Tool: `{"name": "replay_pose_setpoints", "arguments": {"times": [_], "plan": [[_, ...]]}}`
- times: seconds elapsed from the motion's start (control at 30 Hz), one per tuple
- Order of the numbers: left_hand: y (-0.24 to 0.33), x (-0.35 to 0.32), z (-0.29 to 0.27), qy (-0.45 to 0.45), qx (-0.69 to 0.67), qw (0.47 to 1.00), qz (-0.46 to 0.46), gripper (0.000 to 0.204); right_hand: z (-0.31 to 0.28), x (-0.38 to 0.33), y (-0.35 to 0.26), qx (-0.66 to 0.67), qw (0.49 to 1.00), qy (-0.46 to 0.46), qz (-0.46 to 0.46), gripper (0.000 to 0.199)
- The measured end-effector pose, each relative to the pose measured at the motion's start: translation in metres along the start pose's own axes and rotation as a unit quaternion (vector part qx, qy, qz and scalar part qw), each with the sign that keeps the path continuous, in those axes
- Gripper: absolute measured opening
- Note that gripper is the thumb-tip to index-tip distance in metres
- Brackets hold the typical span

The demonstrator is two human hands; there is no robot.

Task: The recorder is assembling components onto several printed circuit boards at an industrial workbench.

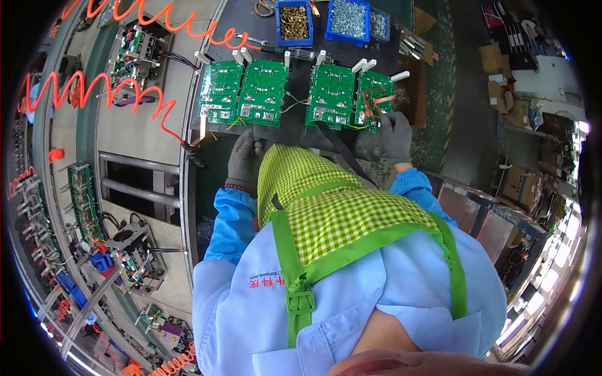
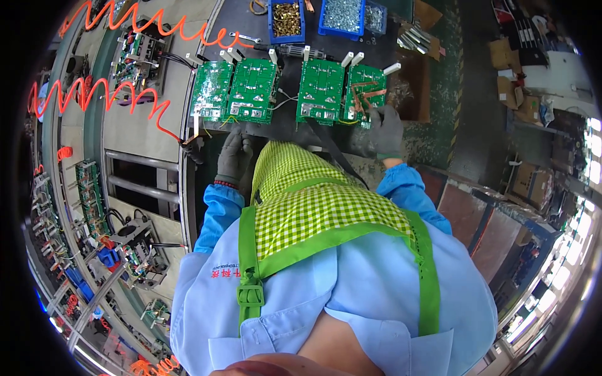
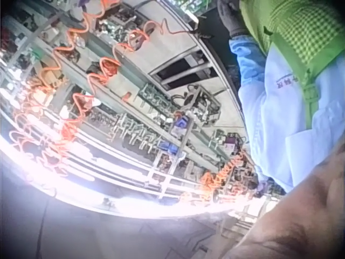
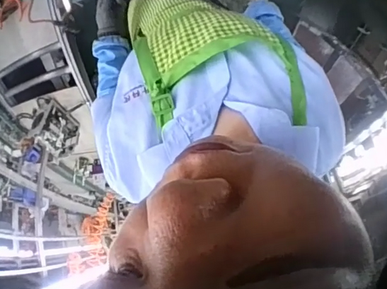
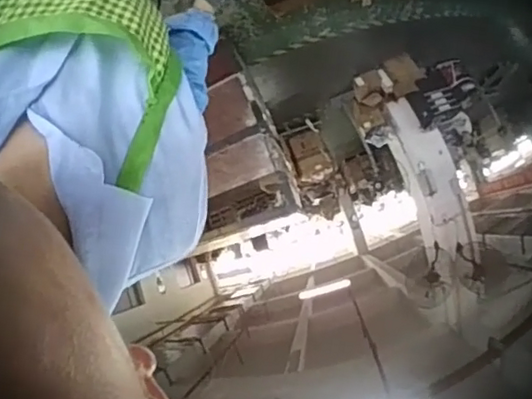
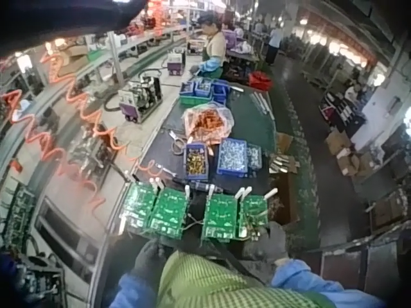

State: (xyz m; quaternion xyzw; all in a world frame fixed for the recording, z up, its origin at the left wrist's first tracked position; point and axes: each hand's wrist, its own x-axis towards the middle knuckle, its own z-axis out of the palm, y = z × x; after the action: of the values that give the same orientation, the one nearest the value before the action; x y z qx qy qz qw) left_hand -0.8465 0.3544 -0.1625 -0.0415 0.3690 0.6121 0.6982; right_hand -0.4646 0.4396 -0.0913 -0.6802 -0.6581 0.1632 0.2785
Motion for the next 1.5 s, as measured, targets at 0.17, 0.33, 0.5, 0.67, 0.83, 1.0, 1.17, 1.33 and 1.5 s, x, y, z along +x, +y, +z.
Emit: {"name": "replay_pose_setpoints", "arguments": {"times": [0.17,0.33,0.5,0.67,0.83,1.0,1.17,1.33,1.5], "plan": [[0.027,0.024,-0.029,-0.018,0.201,0.96,0.193,0.018,-0.013,0.007,-0.027,-0.03,0.997,0.066,-0.024,0.018],[0.043,0.047,-0.029,0.052,-0.137,0.988,0.044,0.012,-0.006,0.001,-0.101,0.102,0.993,-0.026,-0.05,0.015],[0.048,0.068,-0.028,0.047,-0.218,0.974,-0.032,0.012,0.06,-0.025,-0.183,0.078,0.95,-0.174,-0.247,0.018],[0.053,0.081,-0.044,-0.058,-0.211,0.968,-0.124,0.019,0.108,-0.031,-0.216,0.077,0.895,-0.245,-0.365,0.019],[0.056,0.086,-0.044,-0.095,-0.163,0.973,-0.134,0.017,0.126,-0.032,-0.234,-0.009,0.885,-0.264,-0.384,0.016],[0.056,0.084,-0.043,-0.07,-0.18,0.971,-0.139,0.012,0.137,-0.032,-0.247,-0.023,0.887,-0.28,-0.365,0.023],[0.054,0.081,-0.047,0.003,-0.199,0.976,-0.085,0.012,0.149,-0.029,-0.255,-0.03,0.879,-0.281,-0.383,0.024],[0.068,0.06,-0.046,-0.072,-0.217,0.966,-0.121,0.025,0.162,-0.03,-0.263,-0.058,0.867,-0.327,-0.372,0.024],[0.083,0.05,-0.022,-0.069,0.064,0.995,-0.027,0.027,0.175,-0.031,-0.27,-0.133,0.831,-0.393,-0.371,0.027]]}}
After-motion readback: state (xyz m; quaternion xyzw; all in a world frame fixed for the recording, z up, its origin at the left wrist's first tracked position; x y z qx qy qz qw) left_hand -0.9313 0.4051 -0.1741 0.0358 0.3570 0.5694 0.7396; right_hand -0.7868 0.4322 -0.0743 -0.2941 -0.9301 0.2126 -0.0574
